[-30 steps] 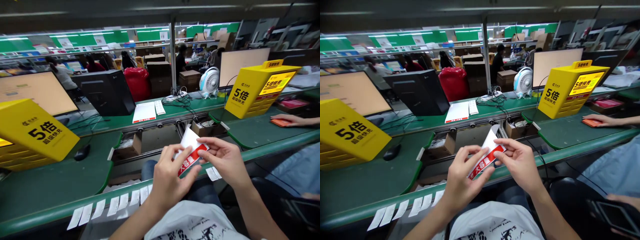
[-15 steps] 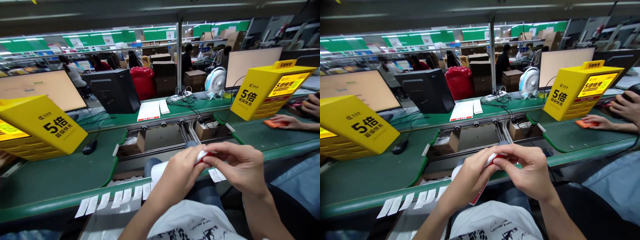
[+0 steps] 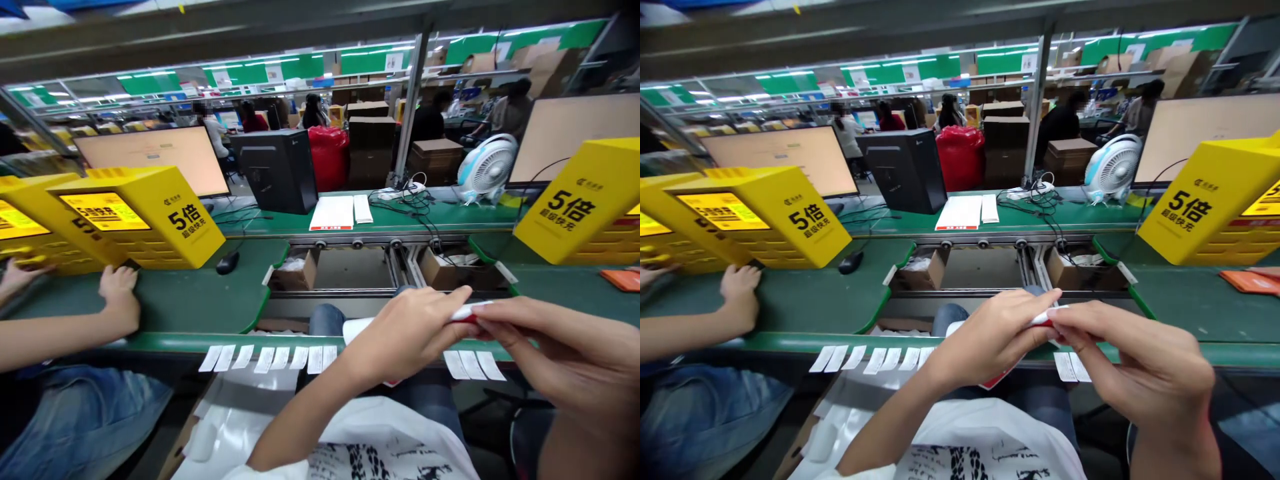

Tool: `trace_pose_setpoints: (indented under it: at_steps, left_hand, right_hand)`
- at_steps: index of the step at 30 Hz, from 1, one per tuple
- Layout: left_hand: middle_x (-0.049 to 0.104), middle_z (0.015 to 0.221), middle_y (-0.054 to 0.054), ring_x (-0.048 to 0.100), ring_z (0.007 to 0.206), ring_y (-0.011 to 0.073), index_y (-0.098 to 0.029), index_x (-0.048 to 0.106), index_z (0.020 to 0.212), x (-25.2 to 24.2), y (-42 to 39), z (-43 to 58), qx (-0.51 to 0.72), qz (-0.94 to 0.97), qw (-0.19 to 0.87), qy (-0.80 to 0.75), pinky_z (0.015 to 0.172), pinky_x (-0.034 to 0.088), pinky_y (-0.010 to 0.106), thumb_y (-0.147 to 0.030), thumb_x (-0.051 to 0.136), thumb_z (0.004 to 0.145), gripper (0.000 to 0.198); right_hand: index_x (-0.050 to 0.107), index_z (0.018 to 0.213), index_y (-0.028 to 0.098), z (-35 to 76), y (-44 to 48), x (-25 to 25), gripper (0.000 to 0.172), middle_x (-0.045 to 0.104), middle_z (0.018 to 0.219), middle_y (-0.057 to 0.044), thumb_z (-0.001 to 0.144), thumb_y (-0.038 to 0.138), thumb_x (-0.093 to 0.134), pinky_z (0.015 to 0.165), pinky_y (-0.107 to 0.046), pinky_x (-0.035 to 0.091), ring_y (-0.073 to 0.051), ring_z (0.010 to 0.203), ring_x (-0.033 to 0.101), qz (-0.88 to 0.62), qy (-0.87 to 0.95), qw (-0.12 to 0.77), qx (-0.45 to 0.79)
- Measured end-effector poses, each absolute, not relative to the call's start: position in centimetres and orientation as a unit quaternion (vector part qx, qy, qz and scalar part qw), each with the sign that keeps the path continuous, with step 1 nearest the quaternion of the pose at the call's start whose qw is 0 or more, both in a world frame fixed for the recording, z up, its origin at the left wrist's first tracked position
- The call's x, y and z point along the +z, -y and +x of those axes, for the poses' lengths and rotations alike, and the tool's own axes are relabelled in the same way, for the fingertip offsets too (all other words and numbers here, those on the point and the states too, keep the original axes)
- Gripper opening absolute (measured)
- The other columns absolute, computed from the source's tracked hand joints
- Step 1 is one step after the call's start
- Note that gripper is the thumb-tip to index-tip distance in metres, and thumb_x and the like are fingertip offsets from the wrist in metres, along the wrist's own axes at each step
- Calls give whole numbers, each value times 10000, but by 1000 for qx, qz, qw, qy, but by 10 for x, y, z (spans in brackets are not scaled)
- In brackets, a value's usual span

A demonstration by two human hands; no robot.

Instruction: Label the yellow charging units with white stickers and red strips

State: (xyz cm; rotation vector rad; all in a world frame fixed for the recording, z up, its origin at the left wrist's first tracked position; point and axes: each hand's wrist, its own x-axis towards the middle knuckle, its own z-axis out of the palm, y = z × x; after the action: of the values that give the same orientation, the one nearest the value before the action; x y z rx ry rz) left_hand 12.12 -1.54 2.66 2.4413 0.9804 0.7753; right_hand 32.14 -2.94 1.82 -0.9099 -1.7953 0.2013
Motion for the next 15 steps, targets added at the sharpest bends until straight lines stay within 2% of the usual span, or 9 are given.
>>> trace_pose_setpoints:
  at_steps: [4,9,12,15]
  left_hand:
    - [705,1188,114,638,1135,233,-148,550,1366,25,12,122,260,881,165,-360,991,518,389,-360,432,1064,387]
    - [649,1322,146,575,1228,248,-131,452,1471,18,10,122,277,878,146,-363,1034,500,427,-324,452,1057,457]
    - [670,1285,142,602,1194,245,-128,450,1480,15,9,124,286,873,172,-356,1027,506,424,-318,452,1057,464]
    - [713,1189,121,636,1141,231,-142,523,1419,13,6,128,291,872,200,-337,994,527,395,-323,447,1060,409]
  right_hand:
    - [724,1167,292,321,25,14,279,779,946,21,900,215,739,656,-226,639,-144,693,744,-392,749,512,152]
    - [741,1055,259,321,21,12,159,768,897,8,908,202,724,656,-224,635,-143,692,734,-398,752,495,175]
    - [761,1019,269,320,21,11,163,777,900,2,882,184,740,630,-248,631,-159,679,730,-389,745,524,136]
    - [769,970,279,322,21,9,172,778,871,6,870,144,730,605,-242,607,-161,668,724,-370,748,539,114]
